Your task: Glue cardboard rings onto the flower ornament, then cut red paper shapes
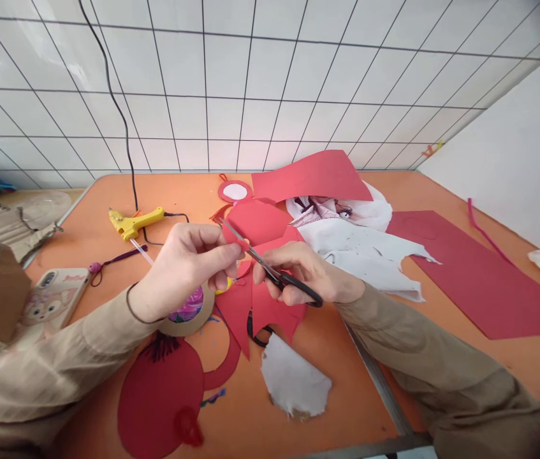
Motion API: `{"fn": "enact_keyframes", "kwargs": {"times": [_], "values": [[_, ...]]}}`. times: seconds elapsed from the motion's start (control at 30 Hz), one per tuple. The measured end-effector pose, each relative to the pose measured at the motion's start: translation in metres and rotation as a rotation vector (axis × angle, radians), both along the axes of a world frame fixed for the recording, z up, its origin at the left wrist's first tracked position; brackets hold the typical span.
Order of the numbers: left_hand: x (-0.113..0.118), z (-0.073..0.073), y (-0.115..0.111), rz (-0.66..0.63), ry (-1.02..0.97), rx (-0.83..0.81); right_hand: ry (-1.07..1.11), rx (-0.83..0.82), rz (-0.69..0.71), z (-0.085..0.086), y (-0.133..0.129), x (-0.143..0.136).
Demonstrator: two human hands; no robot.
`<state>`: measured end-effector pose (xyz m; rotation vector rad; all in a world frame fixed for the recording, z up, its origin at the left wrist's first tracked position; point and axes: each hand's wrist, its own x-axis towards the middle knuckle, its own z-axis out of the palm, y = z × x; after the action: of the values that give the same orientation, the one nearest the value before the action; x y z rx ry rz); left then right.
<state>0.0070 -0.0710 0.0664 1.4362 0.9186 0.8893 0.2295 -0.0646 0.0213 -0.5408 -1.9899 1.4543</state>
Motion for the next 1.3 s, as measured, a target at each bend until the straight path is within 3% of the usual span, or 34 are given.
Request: {"fn": "enact_keyframes", "kwargs": {"times": [0.33,1.3], "values": [[0.0018,0.0043,-0.0014,0.061,0.064,0.048,-0.018,0.034,-0.035,-0.0010,0.0003,-0.0018],[0.0006,0.0076,-0.0001,0.039,0.038,0.014,0.001,0.004,-0.050,0.0030,-0.0007,-0.0002]]}}
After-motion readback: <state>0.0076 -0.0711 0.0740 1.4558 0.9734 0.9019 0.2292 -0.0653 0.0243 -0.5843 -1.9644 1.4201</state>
